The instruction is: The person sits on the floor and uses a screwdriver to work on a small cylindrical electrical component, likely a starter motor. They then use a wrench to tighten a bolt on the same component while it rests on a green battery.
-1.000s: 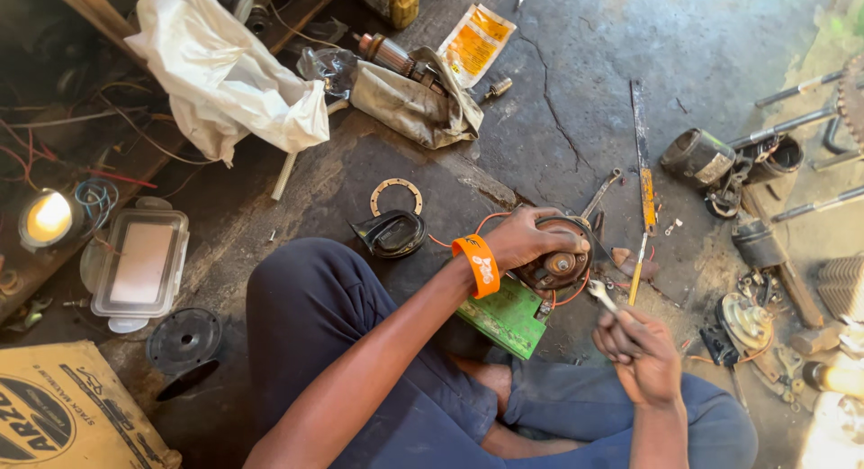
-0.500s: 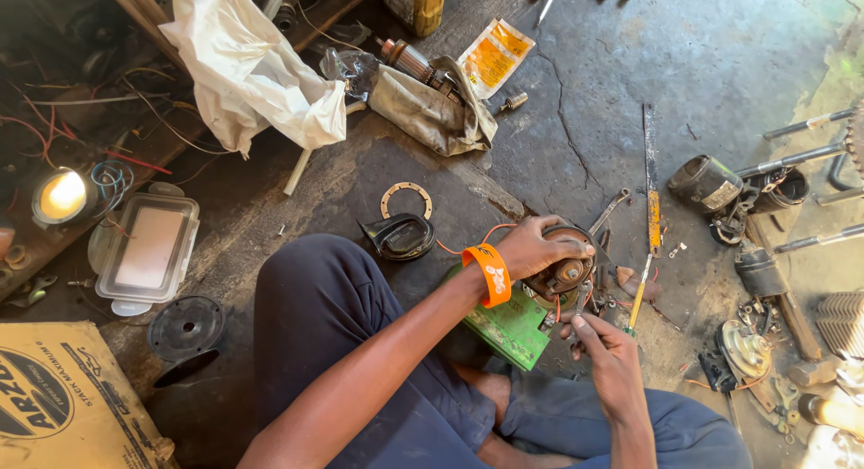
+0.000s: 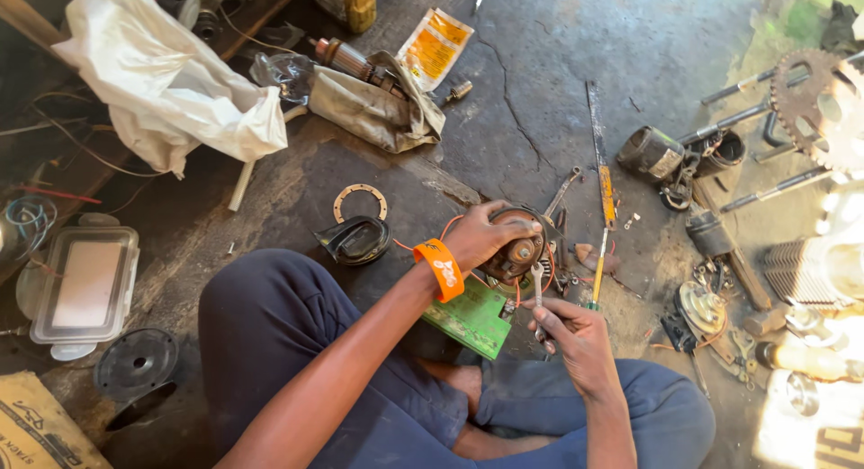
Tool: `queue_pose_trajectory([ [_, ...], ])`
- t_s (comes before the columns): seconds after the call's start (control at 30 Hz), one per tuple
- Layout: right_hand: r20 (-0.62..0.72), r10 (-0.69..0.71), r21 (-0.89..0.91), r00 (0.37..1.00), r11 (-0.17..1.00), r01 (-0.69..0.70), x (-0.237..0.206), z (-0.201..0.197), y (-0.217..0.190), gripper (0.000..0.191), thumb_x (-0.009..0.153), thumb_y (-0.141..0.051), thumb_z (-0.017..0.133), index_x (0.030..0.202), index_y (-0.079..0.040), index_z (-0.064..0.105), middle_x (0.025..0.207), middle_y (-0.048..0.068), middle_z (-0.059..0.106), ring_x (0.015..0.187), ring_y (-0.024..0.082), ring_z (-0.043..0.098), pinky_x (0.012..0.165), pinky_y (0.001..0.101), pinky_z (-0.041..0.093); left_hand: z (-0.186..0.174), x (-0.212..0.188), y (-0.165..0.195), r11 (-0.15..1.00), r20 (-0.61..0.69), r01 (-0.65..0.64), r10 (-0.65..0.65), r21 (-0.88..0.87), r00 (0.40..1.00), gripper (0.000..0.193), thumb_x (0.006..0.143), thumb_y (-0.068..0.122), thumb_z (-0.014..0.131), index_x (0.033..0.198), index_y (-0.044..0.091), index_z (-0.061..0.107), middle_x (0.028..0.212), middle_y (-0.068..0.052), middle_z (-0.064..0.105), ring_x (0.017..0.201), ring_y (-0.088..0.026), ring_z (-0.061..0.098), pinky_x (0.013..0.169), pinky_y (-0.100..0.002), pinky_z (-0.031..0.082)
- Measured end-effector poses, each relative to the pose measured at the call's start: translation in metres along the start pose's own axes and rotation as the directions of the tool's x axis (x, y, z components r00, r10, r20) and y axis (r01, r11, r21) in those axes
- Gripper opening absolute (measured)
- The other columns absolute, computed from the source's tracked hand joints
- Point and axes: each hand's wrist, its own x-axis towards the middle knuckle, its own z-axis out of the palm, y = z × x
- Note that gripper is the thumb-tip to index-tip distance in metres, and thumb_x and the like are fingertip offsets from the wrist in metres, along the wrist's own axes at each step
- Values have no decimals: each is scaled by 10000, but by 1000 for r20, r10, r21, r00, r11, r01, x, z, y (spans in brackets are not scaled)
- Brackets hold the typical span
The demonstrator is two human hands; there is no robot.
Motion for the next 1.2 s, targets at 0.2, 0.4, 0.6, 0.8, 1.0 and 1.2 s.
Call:
queue_pose_trajectory([
  [0.2,2,12,10,1000,1000,-12,1,1,-4,264,940,-143,695,1117,30,785,770,43,677,640,68,551,511,219,411,3,-13,19,999,0,44,-44,3,999,630,752,379,827,1215,-23,680,1062,-108,762,881,-148,740,755,-288,619],
  [0.4,-2,48,43,999,998,-48,1,4,-5,258,949,-148,671,1114,21,776,764,25,671,641,63,553,514,226,430,5,-18,27,999,3,53,-53,-2,999,593,758,359,821,1204,-6,681,1070,-107,763,897,-144,744,764,-298,636],
  [0.6,-58,32,-66,998,997,-36,3,-5,10,263,975,-188,653,1088,10,785,719,-1,615,589,48,482,503,211,354,4,-17,24,991,-33,69,-65,115,997,573,738,356,823,1185,38,659,1041,-79,750,894,-140,733,756,-302,629],
  [0.8,-89,-109,-34,990,994,107,7,-29,17,251,974,-140,646,1052,62,774,640,4,495,553,89,409,497,256,284,0,-4,6,980,153,-93,66,176,986,486,772,389,815,1056,2,737,984,-73,765,872,-145,709,765,-289,581],
  [1.0,-90,-247,559,965,789,254,1,-22,-3,200,980,-164,555,1082,-39,673,689,43,524,699,156,537,676,305,457,-2,3,-4,987,-106,-117,129,113,986,516,803,331,867,1157,15,667,1056,-70,724,966,-161,703,832,-274,566],
  [1.2,-72,-193,70,978,978,198,25,22,-42,207,951,-109,667,1057,64,708,816,36,546,695,119,432,611,278,314,-41,-9,59,802,-159,-330,290,-498,944,404,872,284,781,1120,-21,684,962,-153,699,732,-288,701,576,-409,630],
])
